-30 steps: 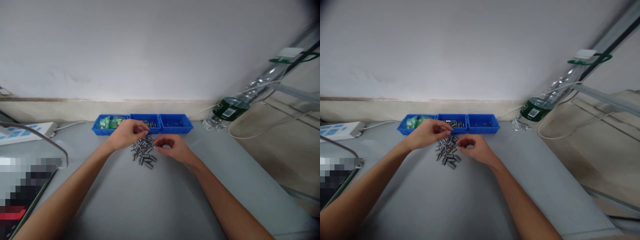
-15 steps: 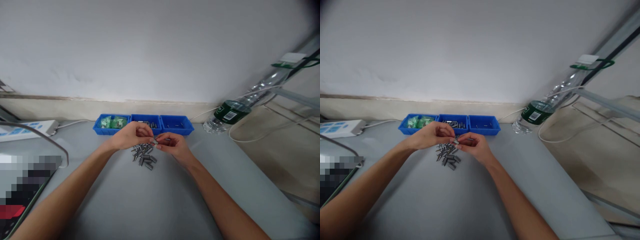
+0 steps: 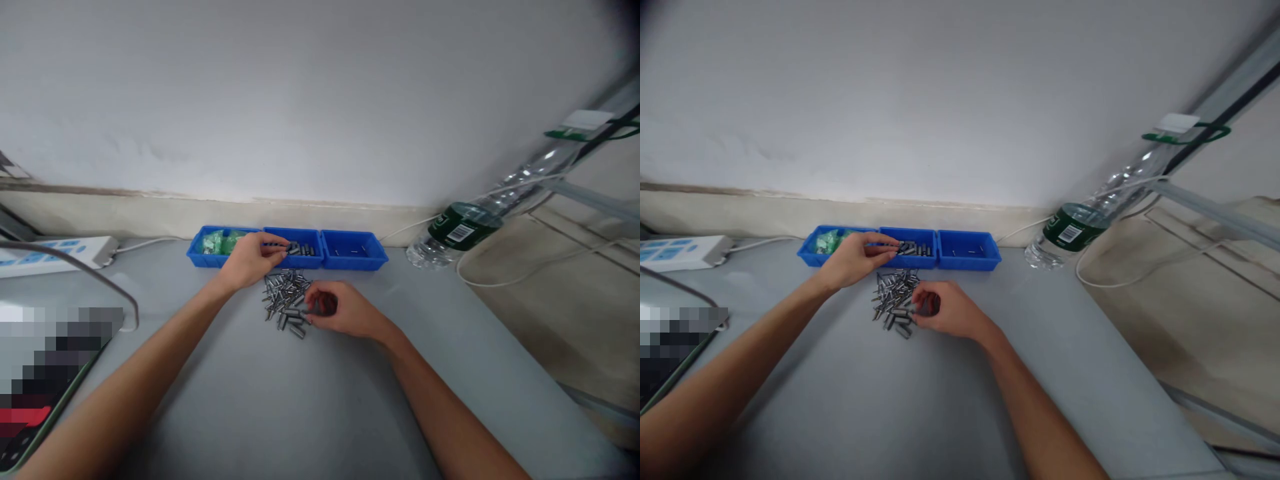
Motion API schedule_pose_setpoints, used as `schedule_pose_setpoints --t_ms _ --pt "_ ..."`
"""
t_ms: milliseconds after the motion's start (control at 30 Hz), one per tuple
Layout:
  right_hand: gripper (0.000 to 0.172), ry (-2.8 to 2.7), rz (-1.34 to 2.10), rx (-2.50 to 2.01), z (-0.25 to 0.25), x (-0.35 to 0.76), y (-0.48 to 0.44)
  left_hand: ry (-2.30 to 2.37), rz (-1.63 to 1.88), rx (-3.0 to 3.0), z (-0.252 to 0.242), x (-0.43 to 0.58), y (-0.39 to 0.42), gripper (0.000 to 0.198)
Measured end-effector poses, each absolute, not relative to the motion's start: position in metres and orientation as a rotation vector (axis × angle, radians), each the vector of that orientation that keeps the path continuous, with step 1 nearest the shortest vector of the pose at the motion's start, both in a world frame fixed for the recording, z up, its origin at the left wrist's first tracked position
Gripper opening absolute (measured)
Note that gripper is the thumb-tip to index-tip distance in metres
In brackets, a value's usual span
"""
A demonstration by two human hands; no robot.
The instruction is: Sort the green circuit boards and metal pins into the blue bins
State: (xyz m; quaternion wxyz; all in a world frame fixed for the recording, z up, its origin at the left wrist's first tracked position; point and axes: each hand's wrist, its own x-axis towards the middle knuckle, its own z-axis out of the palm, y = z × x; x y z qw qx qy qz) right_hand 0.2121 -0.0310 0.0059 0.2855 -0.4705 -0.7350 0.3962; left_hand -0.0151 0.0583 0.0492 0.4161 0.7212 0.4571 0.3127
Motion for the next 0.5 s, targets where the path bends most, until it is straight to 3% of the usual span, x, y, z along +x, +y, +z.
schedule_pose_setpoints --t_ms 167,367,500 --pt "0.017 -2.075 0.961 -1.253 0.002 0.210 -0.032 1.108 0.743 1.890 0.055 -0.015 0.056 0.023" --pt "0.035 -2.102 0.888 -1.271 -0.001 0.215 -0.030 0.984 0.677 1.992 0.065 -0.012 0.047 0.017" --pt "0.036 -2.112 0.862 -1.273 0.000 0.214 -0.031 0.920 0.636 2.040 0.064 -0.011 0.044 0.019"
